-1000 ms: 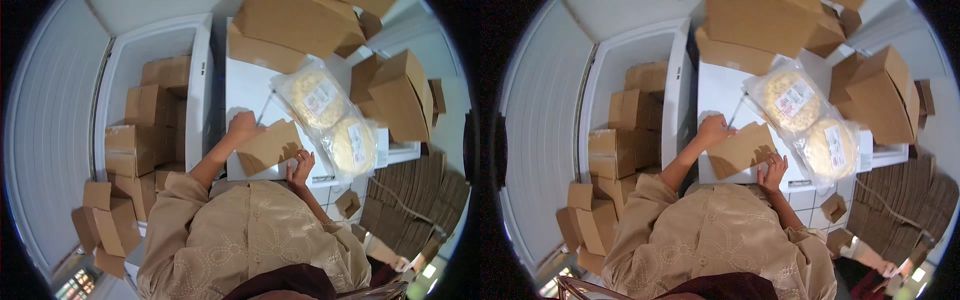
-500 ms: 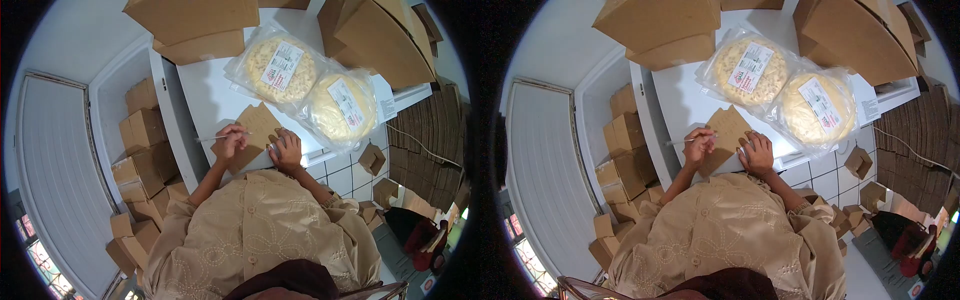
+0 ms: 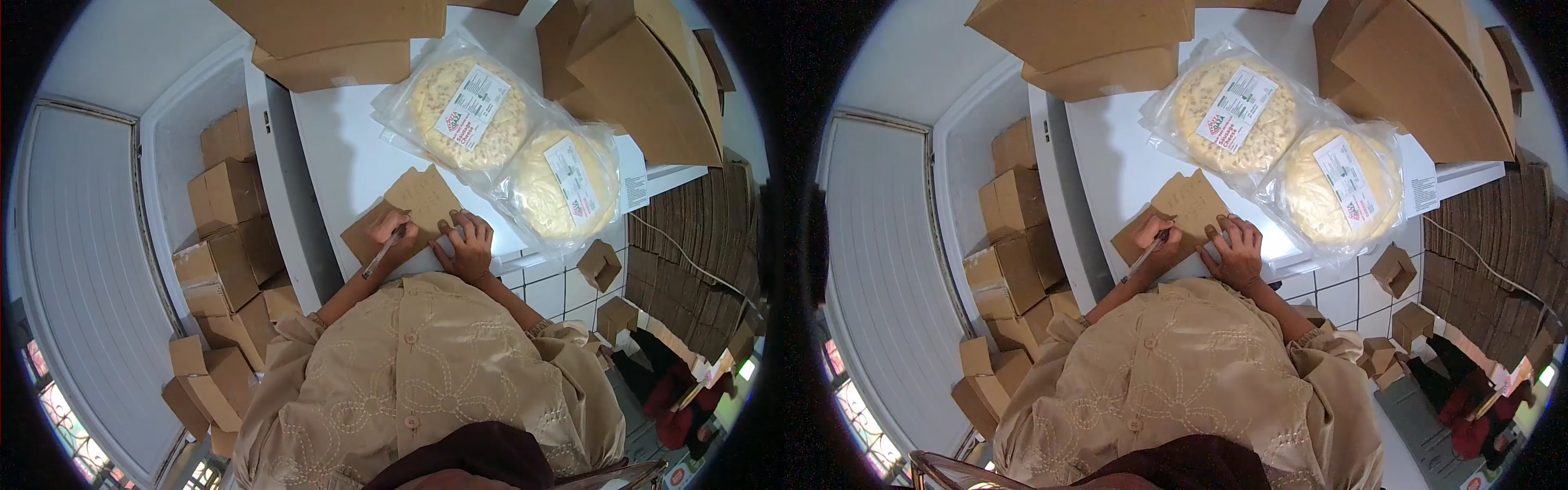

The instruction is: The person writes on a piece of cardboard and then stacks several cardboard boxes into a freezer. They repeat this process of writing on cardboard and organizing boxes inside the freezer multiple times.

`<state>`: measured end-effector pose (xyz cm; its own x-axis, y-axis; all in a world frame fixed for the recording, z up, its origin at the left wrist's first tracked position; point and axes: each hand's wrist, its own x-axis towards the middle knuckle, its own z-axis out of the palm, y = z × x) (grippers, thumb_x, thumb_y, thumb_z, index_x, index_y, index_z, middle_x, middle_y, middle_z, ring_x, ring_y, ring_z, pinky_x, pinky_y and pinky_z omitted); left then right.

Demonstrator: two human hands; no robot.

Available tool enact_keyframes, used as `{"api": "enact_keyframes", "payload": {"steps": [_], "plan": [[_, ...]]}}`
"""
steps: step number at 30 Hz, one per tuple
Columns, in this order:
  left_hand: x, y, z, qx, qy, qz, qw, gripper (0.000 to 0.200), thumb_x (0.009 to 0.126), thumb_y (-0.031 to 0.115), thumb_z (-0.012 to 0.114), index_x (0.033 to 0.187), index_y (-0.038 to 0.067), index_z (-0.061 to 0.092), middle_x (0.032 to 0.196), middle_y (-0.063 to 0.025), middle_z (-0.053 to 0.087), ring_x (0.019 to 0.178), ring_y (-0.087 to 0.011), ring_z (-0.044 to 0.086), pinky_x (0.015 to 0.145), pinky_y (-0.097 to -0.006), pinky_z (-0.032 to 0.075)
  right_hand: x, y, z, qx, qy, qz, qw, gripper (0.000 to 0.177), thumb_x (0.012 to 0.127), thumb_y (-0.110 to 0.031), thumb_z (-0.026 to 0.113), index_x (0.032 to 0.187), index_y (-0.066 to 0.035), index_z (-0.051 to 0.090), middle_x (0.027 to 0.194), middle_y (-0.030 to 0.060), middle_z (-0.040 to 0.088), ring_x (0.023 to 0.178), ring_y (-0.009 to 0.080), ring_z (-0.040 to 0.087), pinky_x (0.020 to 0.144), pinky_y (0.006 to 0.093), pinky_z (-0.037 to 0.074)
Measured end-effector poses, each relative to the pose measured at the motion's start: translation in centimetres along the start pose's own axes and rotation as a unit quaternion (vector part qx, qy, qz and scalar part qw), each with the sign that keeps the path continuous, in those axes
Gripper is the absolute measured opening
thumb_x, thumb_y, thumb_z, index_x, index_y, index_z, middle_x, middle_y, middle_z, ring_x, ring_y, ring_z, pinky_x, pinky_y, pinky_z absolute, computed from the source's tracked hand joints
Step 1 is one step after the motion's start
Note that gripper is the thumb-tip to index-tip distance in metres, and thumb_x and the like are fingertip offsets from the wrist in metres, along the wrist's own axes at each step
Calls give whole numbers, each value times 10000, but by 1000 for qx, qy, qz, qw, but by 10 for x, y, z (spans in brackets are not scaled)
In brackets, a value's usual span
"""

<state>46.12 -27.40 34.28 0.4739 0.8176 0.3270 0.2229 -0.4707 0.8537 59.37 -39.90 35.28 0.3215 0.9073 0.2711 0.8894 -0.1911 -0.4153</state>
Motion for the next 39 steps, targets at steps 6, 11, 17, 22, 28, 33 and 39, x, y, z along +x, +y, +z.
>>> {"api": "enact_keyframes", "payload": {"steps": [6, 11, 17, 22, 28, 33, 39], "plan": [[0, 0, 2, 11, 3, 19, 1000, 119, 664, -21, 627, 707, 4, 519, 615, -122, 518, 498, -227, 519, 453, -315, 408, -2, 0, 1, 1, -6, 5, 1000, 393, 737, -368, 707, 1036, -126, 626, 1164, 89, 541, 1127, 288, 481, 920, 483, 352], [-1, -3, 1, -8, -16, 7, 1000, 116, 669, -17, 618, 704, 2, 509, 611, -126, 512, 499, -239, 522, 449, -329, 405, -1, 2, 3, 2, -1, 8, 1000, 386, 737, -371, 706, 1029, -132, 628, 1159, 86, 546, 1119, 290, 484, 915, 482, 356], [1, -3, 2, -24, -14, 30, 999, 132, 668, -1, 624, 700, 15, 497, 599, -112, 492, 492, -240, 509, 447, -327, 401, -1, 1, 2, 3, 1, 7, 1000, 390, 702, -331, 737, 1027, -147, 623, 1164, 77, 546, 1103, 294, 488, 910, 463, 357], [-2, -7, 4, -16, -17, 26, 999, 145, 666, 11, 634, 698, 23, 494, 603, -115, 498, 499, -257, 520, 451, -334, 407, 0, 0, 1, 10, 0, 12, 1000, 388, 699, -324, 737, 1024, -147, 621, 1163, 75, 544, 1107, 294, 486, 908, 459, 358], [-4, -12, 6, -35, -12, 24, 999, 154, 660, 10, 631, 687, 28, 481, 601, -113, 491, 493, -258, 515, 446, -336, 402, 0, 0, 0, 9, -5, 16, 1000, 400, 695, -322, 739, 1034, -149, 615, 1162, 71, 545, 1104, 295, 489, 905, 456, 359], [-4, -5, 4, -45, -7, -12, 999, 143, 667, 3, 618, 684, 23, 477, 602, -119, 500, 493, -261, 525, 448, -335, 409, 0, 1, 1, 9, 1, 11, 1000, 403, 695, -318, 739, 1039, -150, 611, 1162, 75, 547, 1102, 296, 493, 902, 456, 359], [1, 0, 0, -21, -38, 3, 999, 136, 668, -5, 619, 692, 27, 489, 610, -123, 511, 486, -259, 526, 444, -334, 409, -1, 1, 2, 8, -2, 12, 1000, 416, 688, -312, 743, 1046, -150, 606, 1169, 77, 545, 1103, 295, 494, 903, 456, 357]]}}
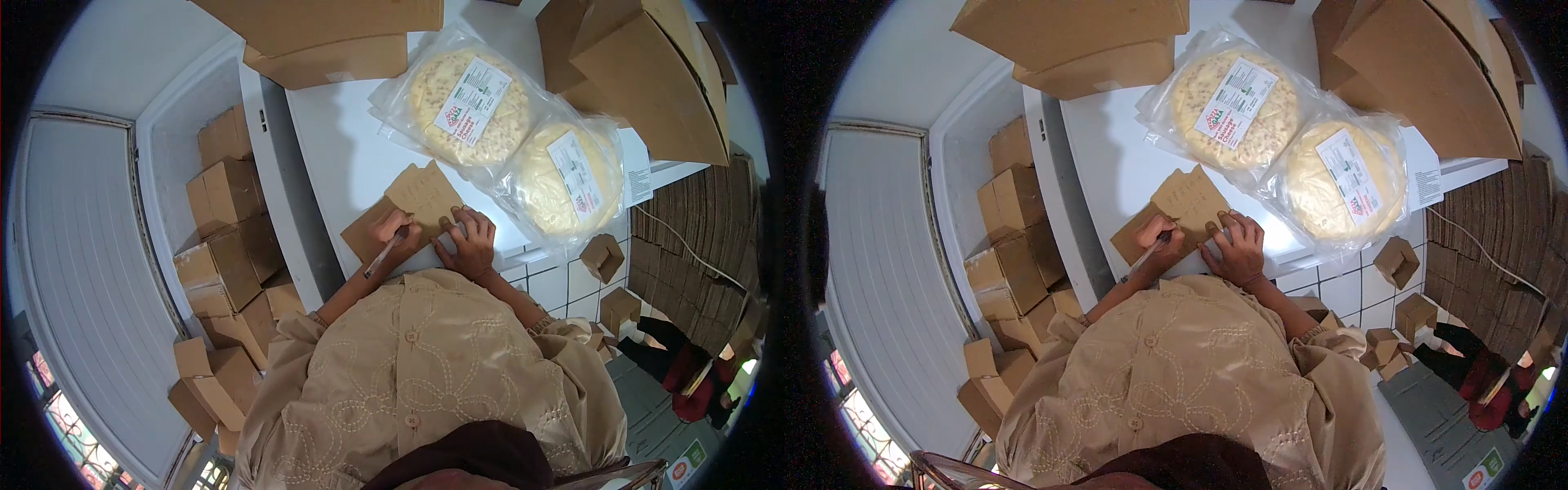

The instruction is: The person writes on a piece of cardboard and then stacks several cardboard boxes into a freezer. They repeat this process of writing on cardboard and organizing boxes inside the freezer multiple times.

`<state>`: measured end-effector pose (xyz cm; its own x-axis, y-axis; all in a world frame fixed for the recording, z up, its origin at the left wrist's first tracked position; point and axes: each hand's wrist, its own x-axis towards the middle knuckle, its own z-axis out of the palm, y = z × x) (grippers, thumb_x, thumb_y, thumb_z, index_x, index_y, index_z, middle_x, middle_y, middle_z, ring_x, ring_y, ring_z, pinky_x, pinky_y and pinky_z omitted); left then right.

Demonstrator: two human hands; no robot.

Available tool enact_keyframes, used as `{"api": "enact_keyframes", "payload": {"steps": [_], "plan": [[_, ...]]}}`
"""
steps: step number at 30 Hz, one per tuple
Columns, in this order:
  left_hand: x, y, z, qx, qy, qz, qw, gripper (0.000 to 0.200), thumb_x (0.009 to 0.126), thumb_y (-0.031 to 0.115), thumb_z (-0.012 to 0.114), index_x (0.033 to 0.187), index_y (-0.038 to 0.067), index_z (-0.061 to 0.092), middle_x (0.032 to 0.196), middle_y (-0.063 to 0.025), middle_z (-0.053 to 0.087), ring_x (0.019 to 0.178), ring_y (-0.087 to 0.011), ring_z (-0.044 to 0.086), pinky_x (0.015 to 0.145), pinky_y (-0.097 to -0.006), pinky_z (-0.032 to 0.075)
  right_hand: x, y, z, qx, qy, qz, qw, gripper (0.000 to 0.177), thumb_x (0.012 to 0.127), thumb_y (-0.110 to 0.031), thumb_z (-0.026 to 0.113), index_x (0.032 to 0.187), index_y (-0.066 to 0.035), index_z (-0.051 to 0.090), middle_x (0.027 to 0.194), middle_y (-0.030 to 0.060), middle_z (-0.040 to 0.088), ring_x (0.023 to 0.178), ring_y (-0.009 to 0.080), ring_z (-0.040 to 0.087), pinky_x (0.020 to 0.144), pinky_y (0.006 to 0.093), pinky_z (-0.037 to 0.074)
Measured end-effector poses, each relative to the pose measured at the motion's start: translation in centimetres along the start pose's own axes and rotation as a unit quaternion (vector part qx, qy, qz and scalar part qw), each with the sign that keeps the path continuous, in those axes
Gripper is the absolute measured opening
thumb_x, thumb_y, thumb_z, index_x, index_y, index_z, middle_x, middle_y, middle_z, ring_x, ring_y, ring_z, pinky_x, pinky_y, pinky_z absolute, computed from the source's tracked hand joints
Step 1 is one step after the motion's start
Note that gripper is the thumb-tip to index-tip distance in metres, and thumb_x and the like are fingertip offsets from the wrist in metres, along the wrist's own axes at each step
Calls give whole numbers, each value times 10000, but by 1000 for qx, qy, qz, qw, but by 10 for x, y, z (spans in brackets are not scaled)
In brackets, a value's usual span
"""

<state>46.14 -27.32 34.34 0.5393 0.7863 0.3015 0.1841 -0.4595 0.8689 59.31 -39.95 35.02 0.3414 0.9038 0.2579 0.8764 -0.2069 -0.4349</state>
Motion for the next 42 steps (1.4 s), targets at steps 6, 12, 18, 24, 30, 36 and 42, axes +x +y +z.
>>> {"api": "enact_keyframes", "payload": {"steps": [6, 12, 18, 24, 30, 36, 42], "plan": [[-1, -5, 2, -4, 12, 16, 1000, 135, 663, -14, 623, 690, 29, 498, 610, -118, 531, 496, -265, 544, 448, -328, 427, 1, 0, -1, 4, -4, 0, 1000, 424, 686, -307, 743, 1052, -153, 595, 1174, 75, 540, 1103, 295, 492, 903, 457, 355], [-1, -5, 2, 1, -9, 29, 1000, 140, 667, -23, 627, 701, 31, 502, 612, -115, 544, 498, -264, 554, 449, -321, 433, 1, 1, 0, 1, 1, -6, 1000, 419, 689, -311, 742, 1046, -153, 591, 1171, 78, 539, 1104, 296, 490, 902, 460, 355], [4, 2, 0, 0, 11, 38, 999, 149, 665, -26, 629, 700, 35, 498, 615, -115, 547, 509, -263, 566, 460, -322, 444, 0, 1, -1, -1, -6, -4, 1000, 417, 698, -314, 739, 1054, -155, 592, 1170, 77, 538, 1096, 298, 491, 899, 463, 359], [2, -3, 1, -27, -5, 20, 999, 143, 656, -18, 633, 723, 26, 515, 640, -117, 571, 520, -251, 581, 474, -306, 450, 1, 0, -2, -4, -7, -6, 1000, 421, 697, -308, 737, 1061, -151, 595, 1180, 74, 538, 1102, 294, 490, 907, 463, 357], [15, 24, 16, -61, -30, -50, 996, 115, 683, -13, 631, 718, 12, 524, 652, -116, 570, 545, -202, 575, 509, -311, 458, -1, 1, 0, 3, -7, -5, 1000, 412, 696, -289, 729, 1060, -144, 605, 1184, 71, 544, 1119, 284, 493, 918, 460, 354], [13, 13, 26, -28, -46, -6, 999, 117, 686, 9, 634, 750, 16, 537, 675, -131, 576, 567, -270, 584, 513, -350, 468, -2, 3, -1, -1, -7, 0, 1000, 394, 688, -282, 733, 1039, -130, 637, 1183, 69, 554, 1125, 274, 496, 916, 454, 356], [18, 20, 25, -23, -58, 0, 998, 104, 698, 9, 640, 738, 19, 545, 660, -142, 578, 557, -314, 581, 499, -384, 472, -2, 4, 0, -4, -11, -3, 1000, 406, 676, -282, 742, 1038, -129, 638, 1187, 68, 555, 1126, 274, 497, 914, 451, 358]]}}
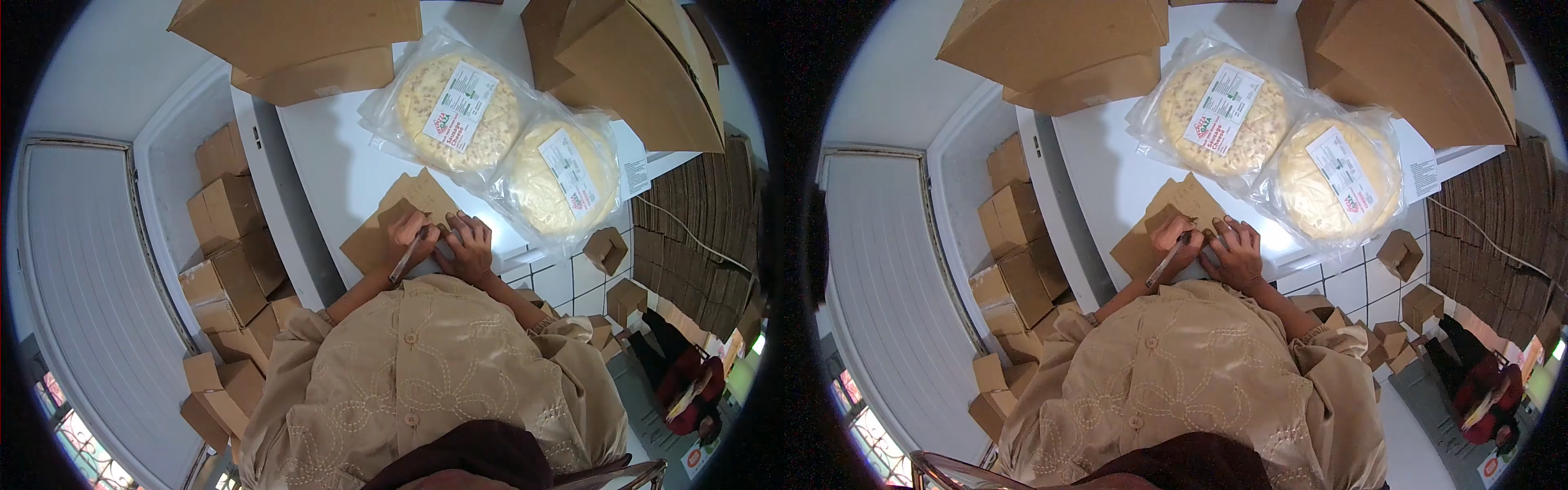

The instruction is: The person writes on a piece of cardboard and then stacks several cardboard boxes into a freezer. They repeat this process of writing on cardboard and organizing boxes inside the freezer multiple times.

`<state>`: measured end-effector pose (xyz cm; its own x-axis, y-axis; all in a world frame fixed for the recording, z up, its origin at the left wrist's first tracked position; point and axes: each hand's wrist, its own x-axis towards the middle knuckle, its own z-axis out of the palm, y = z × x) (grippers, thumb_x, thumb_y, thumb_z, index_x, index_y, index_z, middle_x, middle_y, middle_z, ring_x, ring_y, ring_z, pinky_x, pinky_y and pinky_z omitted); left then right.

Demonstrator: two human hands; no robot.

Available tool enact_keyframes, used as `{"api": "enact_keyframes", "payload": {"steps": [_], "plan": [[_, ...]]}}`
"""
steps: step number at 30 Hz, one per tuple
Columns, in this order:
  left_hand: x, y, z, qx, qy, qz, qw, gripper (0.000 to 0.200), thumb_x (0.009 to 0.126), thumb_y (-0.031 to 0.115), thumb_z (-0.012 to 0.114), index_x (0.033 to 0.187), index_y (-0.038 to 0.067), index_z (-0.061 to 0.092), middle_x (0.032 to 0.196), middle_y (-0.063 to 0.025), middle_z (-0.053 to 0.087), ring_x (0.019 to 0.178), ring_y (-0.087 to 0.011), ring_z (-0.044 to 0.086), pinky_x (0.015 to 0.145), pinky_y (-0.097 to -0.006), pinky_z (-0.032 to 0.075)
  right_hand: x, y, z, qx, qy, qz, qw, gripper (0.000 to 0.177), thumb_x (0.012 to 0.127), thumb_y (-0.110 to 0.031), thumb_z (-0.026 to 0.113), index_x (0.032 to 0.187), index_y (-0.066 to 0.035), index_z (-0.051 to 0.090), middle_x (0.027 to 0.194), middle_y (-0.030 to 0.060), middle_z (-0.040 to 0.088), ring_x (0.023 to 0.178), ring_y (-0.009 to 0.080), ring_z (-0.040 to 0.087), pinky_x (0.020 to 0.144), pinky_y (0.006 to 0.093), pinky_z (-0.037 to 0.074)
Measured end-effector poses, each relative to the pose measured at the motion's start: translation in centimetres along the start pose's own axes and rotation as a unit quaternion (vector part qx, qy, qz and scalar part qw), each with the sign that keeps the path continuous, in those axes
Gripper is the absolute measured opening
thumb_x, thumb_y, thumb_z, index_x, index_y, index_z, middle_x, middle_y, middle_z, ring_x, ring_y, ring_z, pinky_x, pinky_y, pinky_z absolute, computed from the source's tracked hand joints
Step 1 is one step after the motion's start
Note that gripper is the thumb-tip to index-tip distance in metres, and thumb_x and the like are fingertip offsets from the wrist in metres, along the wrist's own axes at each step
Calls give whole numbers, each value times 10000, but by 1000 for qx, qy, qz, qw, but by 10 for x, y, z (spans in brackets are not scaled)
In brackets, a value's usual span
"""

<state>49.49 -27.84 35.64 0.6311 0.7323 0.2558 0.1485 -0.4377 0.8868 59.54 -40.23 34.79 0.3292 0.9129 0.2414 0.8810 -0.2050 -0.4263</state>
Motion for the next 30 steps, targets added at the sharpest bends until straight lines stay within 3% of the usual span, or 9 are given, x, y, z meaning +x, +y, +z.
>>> {"api": "enact_keyframes", "payload": {"steps": [16, 18, 20, 21, 22, 24, 27, 29, 30], "plan": [[-6, -3, 0, 1, -9, -11, 1000, 109, 697, 13, 630, 718, 16, 523, 641, -135, 544, 534, -301, 548, 481, -385, 447, -3, 1, 3, -5, -6, -3, 1000, 439, 706, -361, 709, 1061, -119, 614, 1207, 101, 551, 1135, 303, 488, 931, 493, 368], [-5, -5, 0, -13, 4, 5, 1000, 96, 717, 14, 631, 734, 10, 537, 632, -115, 533, 550, -231, 558, 497, -348, 441, -12, 0, 12, -16, -13, 5, 1000, 443, 710, -370, 703, 1060, -114, 610, 1204, 116, 547, 1125, 325, 485, 919, 498, 374], [-12, -22, -3, 11, -48, -47, 998, 60, 754, -3, 624, 766, 6, 566, 683, -89, 562, 607, -199, 561, 567, -305, 459, -13, 5, 12, -40, -29, 17, 999, 455, 696, -383, 709, 1042, -103, 617, 1186, 130, 547, 1084, 355, 491, 889, 500, 394], [0, 0, -12, -98, -23, -133, 986, 57, 796, 8, 613, 778, 8, 559, 682, -51, 549, 595, -151, 533, 539, -291, 438, -13, 4, 11, -49, -35, 21, 998, 462, 678, -388, 721, 1024, -97, 627, 1171, 129, 552, 1054, 364, 500, 872, 498, 406], [-7, -36, -6, -170, -13, -149, 974, 79, 828, 62, 604, 788, 19, 550, 685, -34, 546, 575, -123, 501, 514, -257, 407, -13, 3, 8, -44, -25, 19, 999, 468, 688, -399, 710, 1035, -99, 619, 1173, 126, 552, 1059, 351, 502, 885, 491, 405], [9, -34, -19, -334, -8, -377, 864, 98, 834, 79, 580, 763, 13, 568, 658, -36, 539, 565, -107, 486, 515, -234, 392, -10, 3, 3, -21, -7, 6, 1000, 467, 706, -401, 697, 1049, -99, 602, 1183, 121, 549, 1075, 322, 508, 911, 475, 402], [34, -12, -33, -404, -12, -361, 840, 134, 858, 113, 541, 786, 9, 586, 703, -39, 534, 593, -94, 475, 533, -225, 379, -8, -2, -8, 1, 38, -9, 999, 441, 727, -376, 691, 1034, -77, 587, 1215, 116, 542, 1103, 280, 519, 943, 449, 399], [50, -20, -33, -302, -44, -104, 947, 152, 877, 91, 498, 845, 5, 619, 784, -59, 567, 629, -96, 476, 572, -228, 389, -7, -1, -12, 9, 66, -23, 997, 434, 750, -371, 688, 1022, -50, 580, 1240, 124, 531, 1113, 303, 519, 944, 442, 410], [64, -3, -34, -300, -48, -88, 948, 152, 877, 91, 498, 845, 5, 619, 784, -59, 567, 629, -96, 476, 572, -228, 389, -6, 1, -11, 16, 87, -33, 995, 411, 758, -344, 695, 1019, -48, 579, 1233, 134, 531, 1116, 311, 518, 945, 443, 412]]}}
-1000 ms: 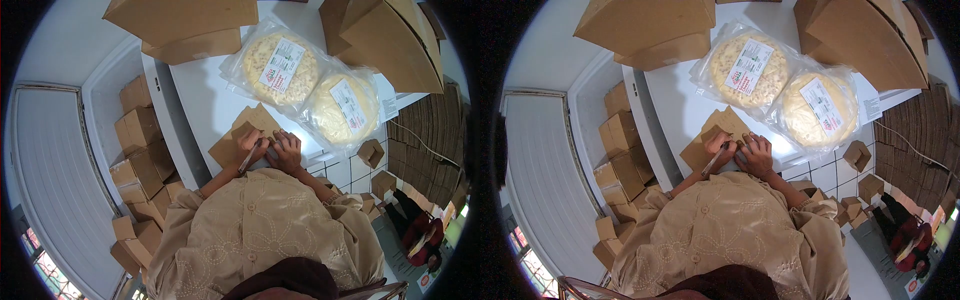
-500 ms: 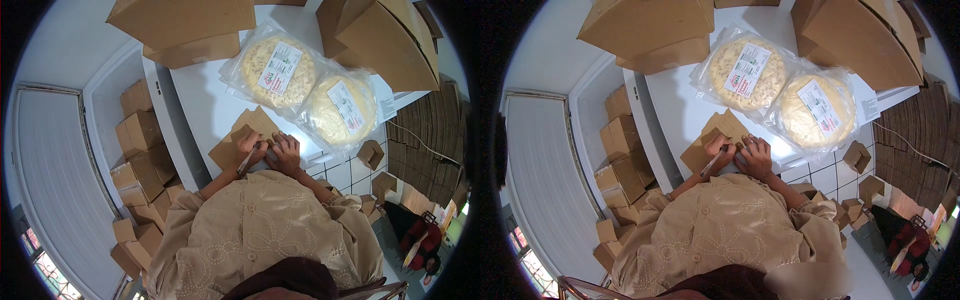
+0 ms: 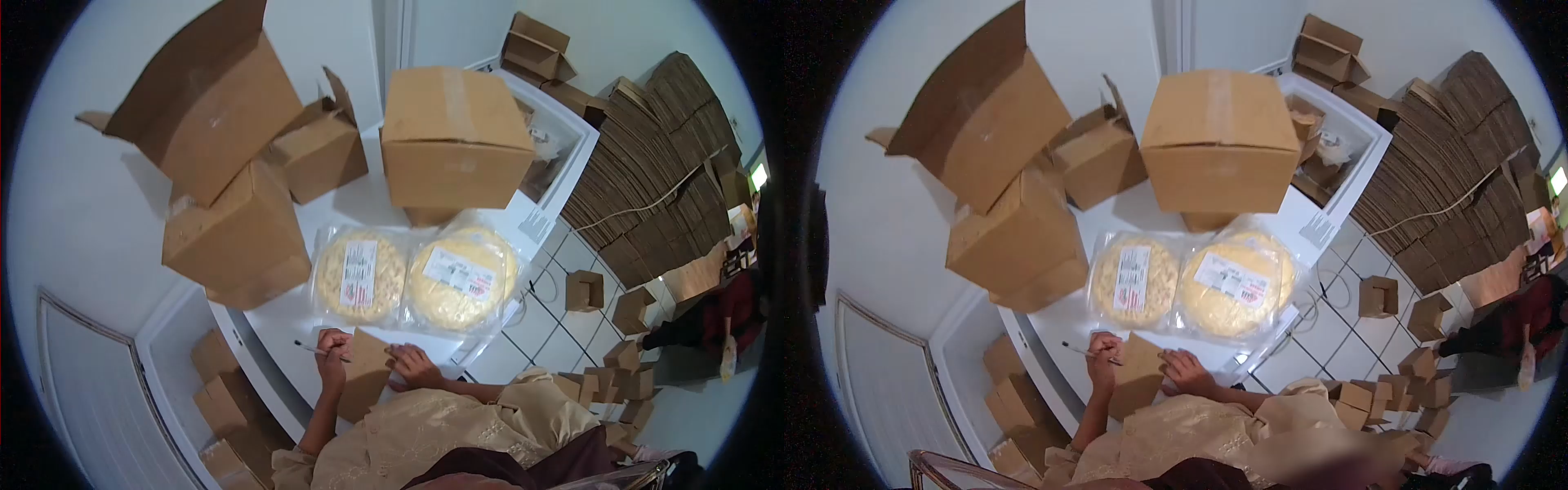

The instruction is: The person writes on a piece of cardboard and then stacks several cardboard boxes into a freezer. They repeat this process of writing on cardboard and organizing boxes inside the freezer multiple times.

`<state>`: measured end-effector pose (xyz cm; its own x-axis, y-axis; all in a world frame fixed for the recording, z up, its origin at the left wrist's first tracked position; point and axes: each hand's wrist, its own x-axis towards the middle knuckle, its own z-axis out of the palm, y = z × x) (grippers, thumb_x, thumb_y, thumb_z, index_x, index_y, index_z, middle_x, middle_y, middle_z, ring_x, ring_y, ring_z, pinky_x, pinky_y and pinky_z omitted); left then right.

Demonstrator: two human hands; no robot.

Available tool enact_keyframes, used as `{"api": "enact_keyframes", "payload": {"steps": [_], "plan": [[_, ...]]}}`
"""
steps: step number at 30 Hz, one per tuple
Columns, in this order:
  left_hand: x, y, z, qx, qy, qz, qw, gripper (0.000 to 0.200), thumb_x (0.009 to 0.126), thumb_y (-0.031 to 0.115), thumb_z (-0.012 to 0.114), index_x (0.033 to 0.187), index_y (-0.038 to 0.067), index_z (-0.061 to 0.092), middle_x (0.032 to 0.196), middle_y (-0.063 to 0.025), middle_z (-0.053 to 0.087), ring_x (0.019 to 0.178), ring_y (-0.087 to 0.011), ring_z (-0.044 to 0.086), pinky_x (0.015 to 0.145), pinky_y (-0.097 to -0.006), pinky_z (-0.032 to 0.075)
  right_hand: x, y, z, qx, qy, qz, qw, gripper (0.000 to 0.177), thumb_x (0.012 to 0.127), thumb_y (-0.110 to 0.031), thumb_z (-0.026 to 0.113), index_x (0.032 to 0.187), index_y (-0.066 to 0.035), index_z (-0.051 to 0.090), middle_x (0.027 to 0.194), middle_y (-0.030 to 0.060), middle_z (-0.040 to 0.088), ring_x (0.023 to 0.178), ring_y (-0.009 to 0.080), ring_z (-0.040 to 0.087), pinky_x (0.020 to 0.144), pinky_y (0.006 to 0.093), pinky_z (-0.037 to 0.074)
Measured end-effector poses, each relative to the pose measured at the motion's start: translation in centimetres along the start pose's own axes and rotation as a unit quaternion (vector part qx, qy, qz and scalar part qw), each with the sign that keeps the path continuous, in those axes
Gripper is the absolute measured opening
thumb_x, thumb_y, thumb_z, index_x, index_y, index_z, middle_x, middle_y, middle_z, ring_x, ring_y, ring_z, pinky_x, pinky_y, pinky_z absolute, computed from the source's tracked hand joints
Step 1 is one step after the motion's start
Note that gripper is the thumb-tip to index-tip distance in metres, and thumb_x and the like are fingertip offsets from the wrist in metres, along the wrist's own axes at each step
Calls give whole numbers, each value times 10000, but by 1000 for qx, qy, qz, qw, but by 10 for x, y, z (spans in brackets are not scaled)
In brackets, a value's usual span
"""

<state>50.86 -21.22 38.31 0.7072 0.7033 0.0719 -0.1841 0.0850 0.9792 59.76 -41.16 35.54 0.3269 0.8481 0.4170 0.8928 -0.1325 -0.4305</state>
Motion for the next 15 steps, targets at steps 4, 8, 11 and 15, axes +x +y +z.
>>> {"api": "enact_keyframes", "payload": {"steps": [4, 8, 11, 15], "plan": [[49, 66, 37, 209, 9, 54, 976, 163, 875, 103, 534, 952, 1, 635, 803, -69, 567, 674, -125, 505, 612, -242, 398, 11, 32, 22, 378, -12, -64, 924, 344, 735, -157, 737, 1025, -55, 580, 1154, 167, 540, 1070, 309, 542, 895, 440, 438], [111, 121, 82, 360, -9, 128, 924, 219, 857, 136, 620, 1033, 5, 633, 812, -86, 586, 717, -158, 542, 654, -293, 433, 77, 80, -96, 213, 106, -224, 945, 484, 709, -156, 717, 1122, -24, 504, 1083, 170, 533, 952, 317, 555, 829, 426, 446], [178, 148, 125, 286, 10, 175, 942, 311, 851, 240, 639, 1043, -6, 642, 818, -70, 599, 725, -153, 545, 681, -307, 441, 132, 126, -173, 58, 538, 122, 832, 547, 789, -208, 616, 1230, 45, 412, 1192, 159, 472, 1142, 293, 441, 1001, 406, 319], [249, 198, 185, 274, 9, 39, 961, 486, 813, 444, 650, 999, -5, 656, 965, -96, 645, 862, -161, 597, 772, -290, 455, 165, 234, -226, 370, 543, 272, 703, 512, 857, -309, 579, 1266, -43, 426, 1265, 137, 447, 1211, 272, 417, 1012, 384, 312]]}}
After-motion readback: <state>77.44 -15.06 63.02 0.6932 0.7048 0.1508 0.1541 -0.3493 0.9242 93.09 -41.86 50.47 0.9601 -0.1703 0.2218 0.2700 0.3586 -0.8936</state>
